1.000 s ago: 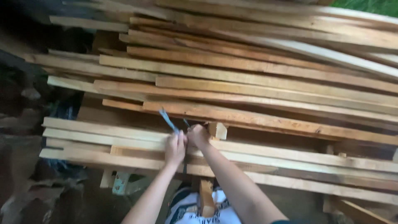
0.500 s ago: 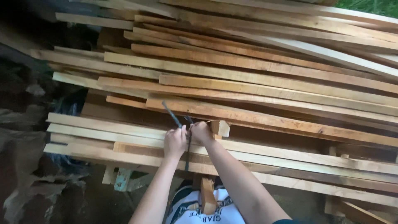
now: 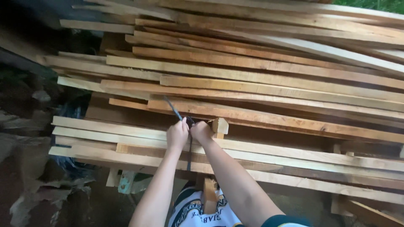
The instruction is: Bundling long strips of wood using black plastic strapping.
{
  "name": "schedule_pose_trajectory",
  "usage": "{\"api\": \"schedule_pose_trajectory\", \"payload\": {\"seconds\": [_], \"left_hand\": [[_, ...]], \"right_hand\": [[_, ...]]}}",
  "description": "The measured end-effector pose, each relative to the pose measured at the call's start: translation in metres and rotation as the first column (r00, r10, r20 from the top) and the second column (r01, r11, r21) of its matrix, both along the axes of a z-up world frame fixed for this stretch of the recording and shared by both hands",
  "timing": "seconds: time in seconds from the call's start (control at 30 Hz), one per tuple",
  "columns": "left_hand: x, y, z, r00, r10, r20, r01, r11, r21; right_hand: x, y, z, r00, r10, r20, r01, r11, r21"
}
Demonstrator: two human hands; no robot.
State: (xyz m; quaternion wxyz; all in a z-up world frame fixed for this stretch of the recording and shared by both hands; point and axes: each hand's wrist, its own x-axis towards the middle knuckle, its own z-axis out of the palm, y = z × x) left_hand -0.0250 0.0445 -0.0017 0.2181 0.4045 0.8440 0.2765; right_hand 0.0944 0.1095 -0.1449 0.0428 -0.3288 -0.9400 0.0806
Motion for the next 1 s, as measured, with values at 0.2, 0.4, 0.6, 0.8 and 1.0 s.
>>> {"api": "schedule_pose_trajectory", "payload": {"seconds": [0.2, 0.4, 0.6, 0.8, 1.0], "left_hand": [[0.024, -0.038, -0.041, 0.962, -0.02, 0.273, -0.023, 0.988, 0.155], [0.06, -0.064, 0.018, 0.981, -0.164, 0.108, 0.126, 0.948, 0.291], [0.071, -0.07, -0.01, 0.981, -0.17, -0.09, 0.188, 0.946, 0.264], [0.076, -0.065, 0.002, 0.968, -0.109, -0.227, 0.18, 0.93, 0.319], [0.073, -0.058, 0.032, 0.979, -0.123, -0.164, 0.178, 0.907, 0.382]], "right_hand": [[-0.021, 0.017, -0.04, 0.845, 0.172, 0.506, 0.027, 0.932, -0.363], [-0.023, 0.022, 0.193, 0.743, 0.173, 0.647, 0.199, 0.866, -0.459], [-0.016, 0.023, 0.043, 0.767, 0.096, 0.635, 0.144, 0.938, -0.316], [-0.038, 0.006, -0.101, 0.78, -0.282, 0.559, 0.6, 0.591, -0.539], [-0.024, -0.008, 0.011, 0.861, -0.405, 0.309, 0.509, 0.678, -0.53]]}}
